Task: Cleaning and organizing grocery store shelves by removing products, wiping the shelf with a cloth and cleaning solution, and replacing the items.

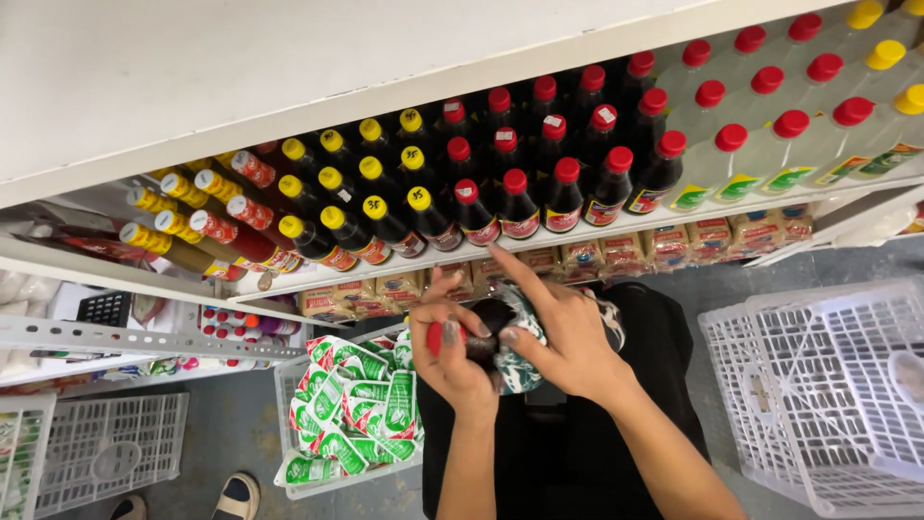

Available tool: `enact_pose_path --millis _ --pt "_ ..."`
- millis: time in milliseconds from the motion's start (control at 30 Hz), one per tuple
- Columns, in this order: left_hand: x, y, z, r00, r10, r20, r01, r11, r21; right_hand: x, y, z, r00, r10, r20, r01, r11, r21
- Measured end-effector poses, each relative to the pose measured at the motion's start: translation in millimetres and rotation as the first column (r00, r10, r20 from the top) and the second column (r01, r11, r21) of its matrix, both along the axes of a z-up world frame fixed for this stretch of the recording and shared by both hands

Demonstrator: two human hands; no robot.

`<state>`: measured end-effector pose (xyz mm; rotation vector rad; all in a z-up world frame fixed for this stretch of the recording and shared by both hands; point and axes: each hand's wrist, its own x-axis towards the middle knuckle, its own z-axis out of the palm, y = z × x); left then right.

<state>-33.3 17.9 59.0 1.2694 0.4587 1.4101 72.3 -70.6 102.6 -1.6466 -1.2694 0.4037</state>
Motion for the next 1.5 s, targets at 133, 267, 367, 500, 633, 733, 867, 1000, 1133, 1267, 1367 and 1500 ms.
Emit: enact_pose_path --millis 133,267,367,500,633,733,867,1000,1133,1267,1367,1500 --pt "-4 5 -1 0.995 -0.043 0.094 0.052 0.995 -0.088 6 -3 -20 0.997 -0.063 -0.053 0.058 0.994 -0.094" --pt "-5 18 -6 0.949 -0.220 0.227 0.243 0.967 -0.079 17 -1 -53 0.869 0.042 -0.493 -0.032 0.999 0.027" --pt "-1 32 -6 0.880 -0.358 0.312 0.392 0.919 -0.049 30 4 -124 0.447 0.107 -0.888 -0.011 0.993 0.114" --pt "5 52 -10 0.813 -0.501 0.298 0.518 0.855 0.022 28 5 -178 -0.151 -0.073 -0.986 0.143 0.985 -0.095" --pt "18 63 -5 0.783 -0.538 0.313 0.571 0.820 -0.020 34 6 -179 -0.117 -0.075 -0.990 0.220 0.970 -0.100" --pt "29 72 6 0.864 -0.472 0.177 0.477 0.879 0.016 43 6 -172 -0.173 0.028 -0.985 0.266 0.964 -0.019" --pt "32 80 10 0.900 -0.424 -0.105 0.418 0.905 -0.072 62 4 -177 -0.054 -0.010 -0.998 0.360 0.932 -0.028" --pt "35 83 14 0.899 -0.400 -0.179 0.383 0.915 -0.126 61 3 -151 -0.004 0.036 -0.999 0.360 0.932 0.032" --pt "40 97 20 0.863 -0.458 -0.215 0.429 0.888 -0.167 66 6 -160 -0.018 -0.006 -1.000 0.392 0.920 -0.012" --pt "46 101 29 0.826 -0.450 -0.340 0.440 0.891 -0.110 66 3 -170 -0.010 -0.034 -0.999 0.460 0.887 -0.035" --pt "50 101 31 0.811 -0.454 -0.369 0.461 0.884 -0.073 66 -3 -174 -0.009 -0.003 -1.000 0.472 0.881 -0.007" --pt "57 95 43 0.800 -0.576 -0.166 0.569 0.817 -0.093 62 -4 -134 -0.015 0.006 -1.000 0.477 0.879 -0.001"
